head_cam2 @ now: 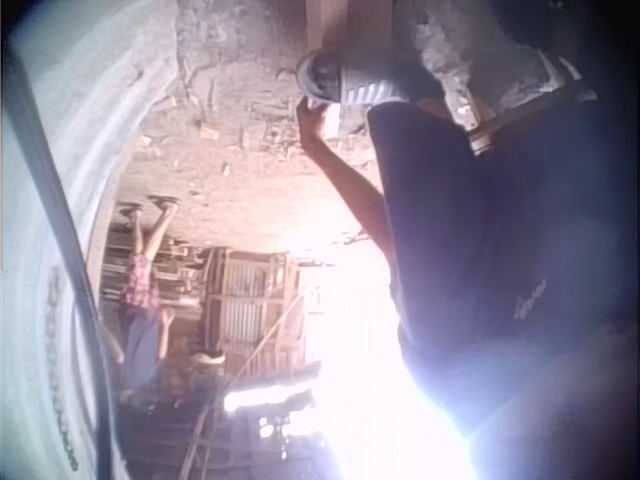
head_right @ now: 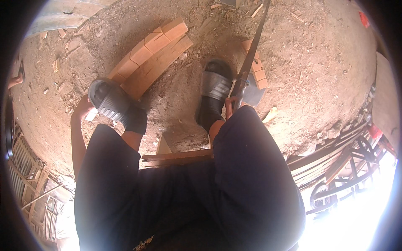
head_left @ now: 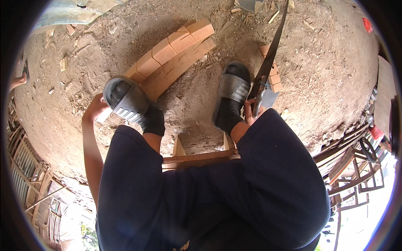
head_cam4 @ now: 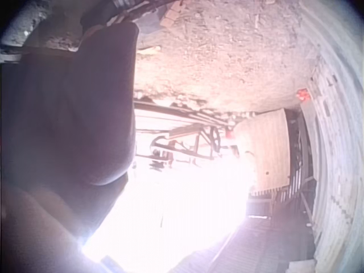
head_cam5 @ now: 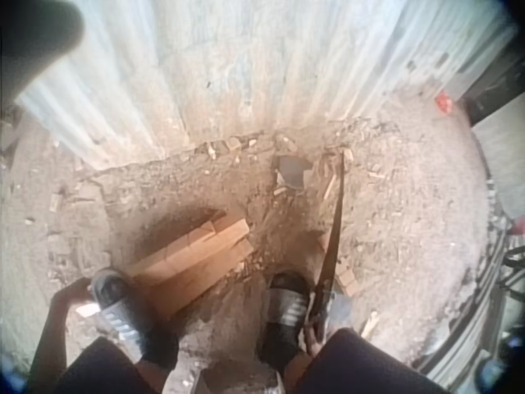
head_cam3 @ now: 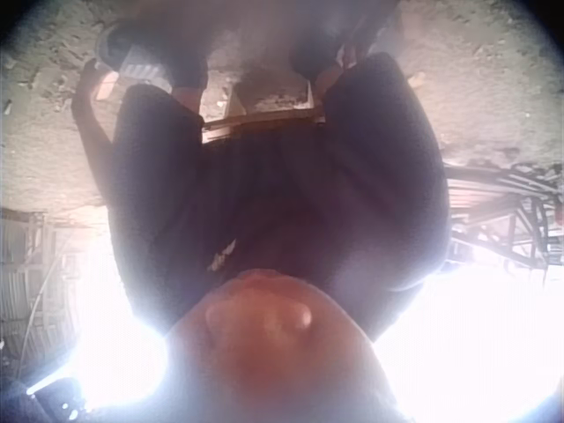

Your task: The person sits on the ground and uses a hand saw to cut a small wooden block into smaller pieces. They hold the wood with one hand and saw with the other, periodically adjusting the wood's position.

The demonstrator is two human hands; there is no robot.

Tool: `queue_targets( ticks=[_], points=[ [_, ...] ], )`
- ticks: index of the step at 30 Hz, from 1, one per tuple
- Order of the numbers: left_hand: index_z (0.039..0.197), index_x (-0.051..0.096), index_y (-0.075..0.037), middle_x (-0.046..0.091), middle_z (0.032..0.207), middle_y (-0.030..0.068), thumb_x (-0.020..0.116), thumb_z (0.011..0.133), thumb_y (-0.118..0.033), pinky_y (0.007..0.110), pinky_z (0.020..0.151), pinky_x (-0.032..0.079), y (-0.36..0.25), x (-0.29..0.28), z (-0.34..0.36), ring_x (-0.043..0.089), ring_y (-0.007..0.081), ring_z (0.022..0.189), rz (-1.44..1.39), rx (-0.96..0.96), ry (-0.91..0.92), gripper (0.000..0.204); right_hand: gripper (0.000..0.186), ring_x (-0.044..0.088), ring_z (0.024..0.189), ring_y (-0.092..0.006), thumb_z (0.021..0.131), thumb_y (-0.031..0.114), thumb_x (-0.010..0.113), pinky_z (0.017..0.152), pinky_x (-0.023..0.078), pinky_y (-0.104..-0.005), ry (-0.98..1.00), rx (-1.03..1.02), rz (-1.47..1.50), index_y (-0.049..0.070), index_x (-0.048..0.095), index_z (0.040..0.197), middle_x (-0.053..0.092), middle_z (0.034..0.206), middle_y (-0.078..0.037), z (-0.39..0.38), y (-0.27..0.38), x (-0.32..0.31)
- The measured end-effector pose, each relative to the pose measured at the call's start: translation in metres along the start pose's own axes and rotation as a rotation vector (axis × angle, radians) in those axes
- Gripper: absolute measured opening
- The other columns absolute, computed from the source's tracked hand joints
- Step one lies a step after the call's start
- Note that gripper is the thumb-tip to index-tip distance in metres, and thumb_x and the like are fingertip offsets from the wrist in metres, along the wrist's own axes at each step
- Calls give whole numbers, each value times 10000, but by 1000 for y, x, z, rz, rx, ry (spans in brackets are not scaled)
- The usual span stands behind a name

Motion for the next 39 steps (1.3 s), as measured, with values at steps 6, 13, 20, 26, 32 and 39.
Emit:
queue_targets(
  ticks=[6,13,20,26,32,39],
  points=[
    [1192,667,-1,697,1182,131,839,744,-201,369,963,478,1,-1,0,637,220,1081,12,15,-13,520,187,488,541,-87,918,187,674,496,378,-272,13,3,13,11,612,907,549,636,0,-4,-1,6],
    [1197,666,-1,697,1184,129,841,752,-200,371,970,480,10,-4,7,636,216,1086,65,49,-12,517,193,489,542,-87,916,192,675,497,377,-272,13,-4,18,9,614,906,549,636,0,-2,1,2],
    [1202,664,-4,695,1189,125,844,752,-193,368,969,477,11,-4,6,632,213,1085,40,53,0,521,199,490,543,-88,914,197,675,497,377,-273,18,-11,26,7,617,905,550,636,-1,-1,4,3],
    [1187,672,-6,695,1190,121,842,753,-188,367,971,465,15,-3,9,622,214,1094,17,54,7,501,204,491,544,-88,912,202,676,498,376,-273,21,-13,32,6,619,904,550,636,-1,-1,5,2],
    [1174,679,-4,697,1181,123,840,747,-164,374,979,462,5,-3,1,618,218,1105,6,40,-18,484,210,491,545,-89,909,206,677,498,376,-274,27,-17,44,4,622,904,551,637,-1,0,6,4],
    [1161,667,8,712,1121,95,815,761,-128,336,924,479,1,3,-7,634,183,1031,-6,233,-190,448,216,492,546,-89,907,212,678,499,375,-274,33,-24,51,2,624,903,551,637,-2,1,9,-2]
  ],
)
Point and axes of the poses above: each hand's wrist, its own z-axis towards the middle knuckle, its own x-axis out of the palm, y = z × x, the point moved 9 cm from there along z, towards the middle knuckle
